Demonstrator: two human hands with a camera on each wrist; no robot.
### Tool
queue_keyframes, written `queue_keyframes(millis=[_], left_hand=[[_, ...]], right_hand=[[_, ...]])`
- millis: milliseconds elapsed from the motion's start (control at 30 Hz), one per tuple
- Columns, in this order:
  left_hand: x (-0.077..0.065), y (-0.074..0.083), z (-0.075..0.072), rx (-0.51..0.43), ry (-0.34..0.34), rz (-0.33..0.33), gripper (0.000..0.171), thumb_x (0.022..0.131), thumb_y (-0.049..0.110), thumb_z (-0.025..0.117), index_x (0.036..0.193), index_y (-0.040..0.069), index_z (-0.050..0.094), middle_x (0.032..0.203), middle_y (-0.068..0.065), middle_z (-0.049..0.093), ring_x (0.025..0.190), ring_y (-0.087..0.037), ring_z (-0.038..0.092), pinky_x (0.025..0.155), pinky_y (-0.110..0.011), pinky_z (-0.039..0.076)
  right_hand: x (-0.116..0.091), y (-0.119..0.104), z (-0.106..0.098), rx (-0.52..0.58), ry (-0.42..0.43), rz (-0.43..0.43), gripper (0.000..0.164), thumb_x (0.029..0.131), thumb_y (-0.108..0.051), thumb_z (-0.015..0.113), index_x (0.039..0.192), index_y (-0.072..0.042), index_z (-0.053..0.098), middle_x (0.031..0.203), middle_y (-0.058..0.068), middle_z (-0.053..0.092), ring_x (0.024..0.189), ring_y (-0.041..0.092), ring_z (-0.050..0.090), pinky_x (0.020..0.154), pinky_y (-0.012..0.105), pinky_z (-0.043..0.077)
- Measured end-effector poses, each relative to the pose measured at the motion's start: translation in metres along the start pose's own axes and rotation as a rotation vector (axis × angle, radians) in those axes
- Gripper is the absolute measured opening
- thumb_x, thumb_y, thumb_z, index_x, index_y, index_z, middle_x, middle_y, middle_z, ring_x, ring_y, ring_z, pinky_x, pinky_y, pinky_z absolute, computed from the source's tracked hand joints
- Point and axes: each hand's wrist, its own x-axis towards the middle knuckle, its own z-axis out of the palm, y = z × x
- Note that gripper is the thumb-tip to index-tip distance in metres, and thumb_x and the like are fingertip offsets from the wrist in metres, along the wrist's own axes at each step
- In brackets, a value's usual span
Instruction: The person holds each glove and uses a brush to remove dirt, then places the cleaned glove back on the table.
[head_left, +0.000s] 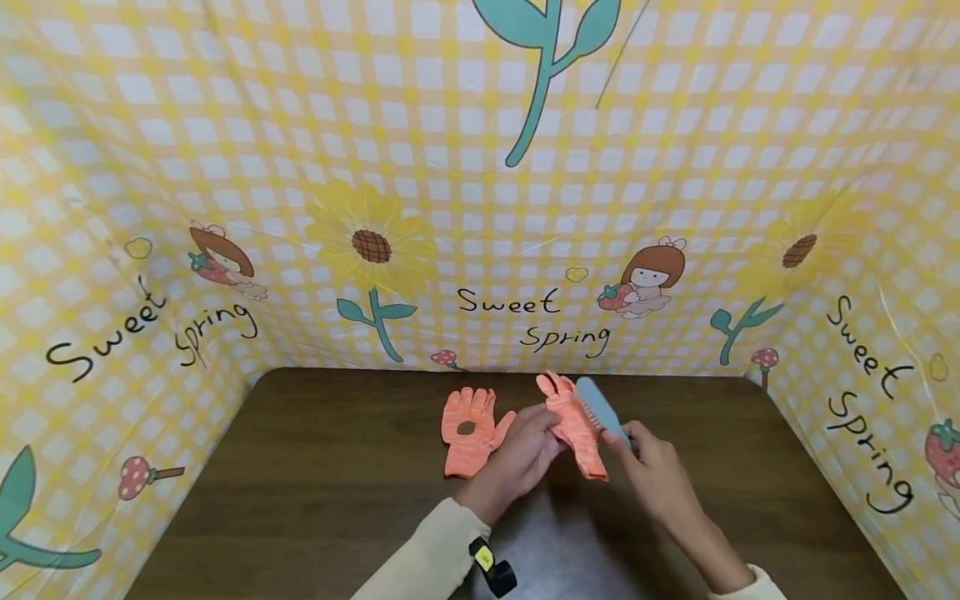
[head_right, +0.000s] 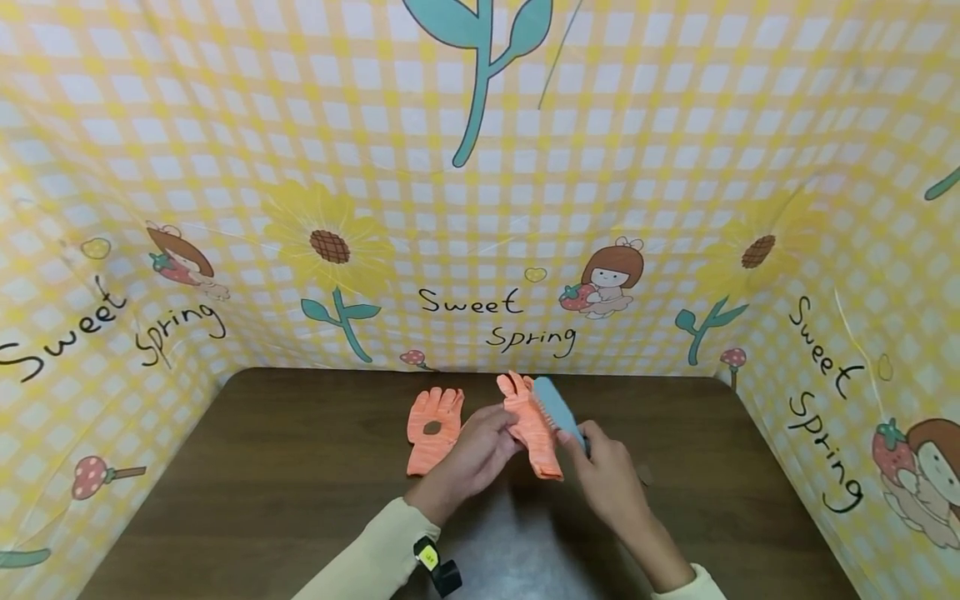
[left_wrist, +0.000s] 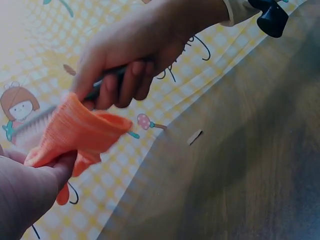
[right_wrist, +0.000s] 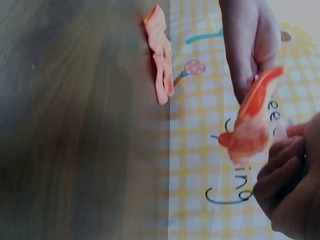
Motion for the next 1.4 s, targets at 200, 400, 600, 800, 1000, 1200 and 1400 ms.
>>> queue_keyframes(millis=[200,400,600,800,1000,1200,1400], left_hand=[[-0.002,0.001,0.004,-0.009,-0.016,-0.01,0.05,0.108,0.007,0.03,0.156,-0.006,0.031,0.162,-0.019,0.037,0.148,-0.029,0.039,0.122,-0.051,0.031],[-0.003,0.0,0.004,0.0,-0.015,-0.011,0.049,0.107,0.005,0.029,0.155,-0.006,0.033,0.16,-0.019,0.04,0.142,-0.026,0.044,0.122,-0.054,0.031],[-0.006,0.0,0.003,0.018,-0.005,-0.034,0.048,0.107,0.006,0.031,0.153,-0.007,0.035,0.158,-0.019,0.042,0.139,-0.023,0.046,0.121,-0.054,0.032],[-0.006,0.003,0.001,-0.015,0.011,-0.006,0.052,0.106,0.003,0.029,0.156,-0.008,0.027,0.161,-0.02,0.035,0.147,-0.027,0.037,0.123,-0.056,0.026],[-0.004,0.007,0.001,-0.019,0.002,-0.002,0.051,0.107,0.005,0.03,0.157,-0.003,0.03,0.164,-0.017,0.035,0.148,-0.028,0.038,0.123,-0.053,0.028],[-0.003,0.009,0.003,-0.013,-0.01,-0.006,0.049,0.109,0.007,0.033,0.157,-0.004,0.033,0.162,-0.016,0.04,0.148,-0.027,0.041,0.12,-0.049,0.034],[-0.007,0.008,0.001,-0.045,-0.012,-0.006,0.051,0.107,0.003,0.03,0.157,-0.007,0.028,0.163,-0.019,0.034,0.149,-0.031,0.037,0.122,-0.055,0.028]], right_hand=[[-0.002,-0.006,0.006,-0.099,-0.005,-0.058,0.032,0.104,-0.044,0.055,0.106,-0.012,0.063,0.06,-0.005,0.043,0.049,0.008,0.041,0.043,0.025,0.032],[-0.001,-0.007,0.003,-0.118,0.031,-0.028,0.035,0.104,-0.046,0.055,0.105,-0.012,0.063,0.064,-0.003,0.049,0.055,0.013,0.045,0.049,0.028,0.035],[0.004,-0.003,-0.002,-0.115,0.019,0.034,0.044,0.104,-0.047,0.054,0.111,-0.004,0.063,0.068,0.001,0.051,0.057,0.016,0.047,0.051,0.029,0.037],[0.006,-0.001,-0.015,-0.129,0.069,0.062,0.044,0.107,-0.044,0.05,0.112,-0.001,0.059,0.07,0.004,0.047,0.058,0.017,0.044,0.051,0.029,0.036],[0.001,-0.019,-0.01,-0.071,-0.004,-0.039,0.038,0.105,-0.044,0.053,0.109,-0.007,0.063,0.067,-0.001,0.047,0.053,0.01,0.04,0.048,0.025,0.035],[-0.003,-0.029,0.003,-0.104,-0.073,-0.082,0.033,0.105,-0.037,0.055,0.111,-0.006,0.061,0.064,-0.004,0.044,0.053,0.007,0.039,0.049,0.022,0.033],[-0.001,-0.023,0.004,-0.175,-0.01,-0.065,0.032,0.105,-0.04,0.056,0.109,-0.009,0.063,0.063,-0.003,0.046,0.056,0.013,0.044,0.05,0.027,0.035]])
